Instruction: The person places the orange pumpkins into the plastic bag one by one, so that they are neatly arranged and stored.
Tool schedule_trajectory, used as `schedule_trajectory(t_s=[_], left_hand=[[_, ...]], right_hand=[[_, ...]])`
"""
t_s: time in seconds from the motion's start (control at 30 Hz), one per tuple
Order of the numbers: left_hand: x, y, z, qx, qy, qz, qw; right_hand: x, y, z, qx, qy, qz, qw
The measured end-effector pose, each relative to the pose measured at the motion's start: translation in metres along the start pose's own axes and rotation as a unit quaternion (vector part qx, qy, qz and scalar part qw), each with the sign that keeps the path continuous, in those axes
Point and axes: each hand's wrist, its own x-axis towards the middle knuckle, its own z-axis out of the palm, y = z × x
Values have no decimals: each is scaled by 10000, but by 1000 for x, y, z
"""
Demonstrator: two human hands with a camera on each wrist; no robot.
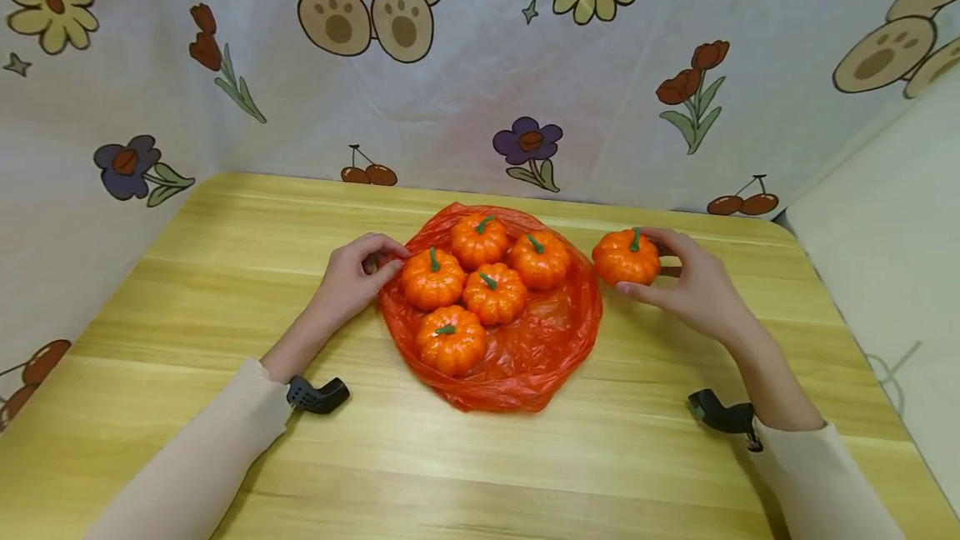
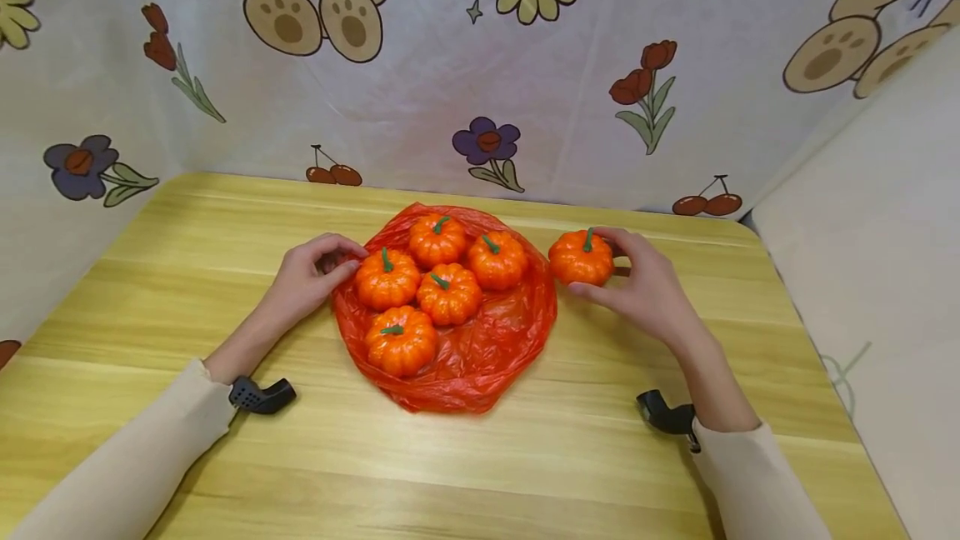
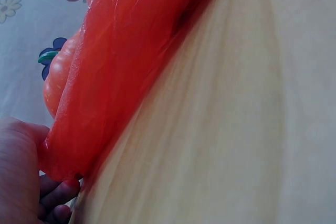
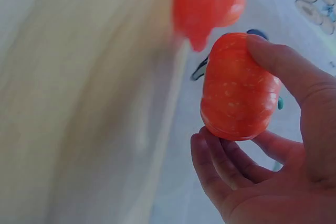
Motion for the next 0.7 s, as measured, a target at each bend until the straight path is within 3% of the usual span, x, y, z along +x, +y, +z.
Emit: schedule_trajectory(t_s=[0.37,0.7], left_hand=[[0,-1,1,-47,-30,29,10000],[1,-1,0,-60,5,16,10000]], right_hand=[[-16,-43,9,-62,156,-479,9987],[-31,-65,23,-182,-55,-850,9962]])
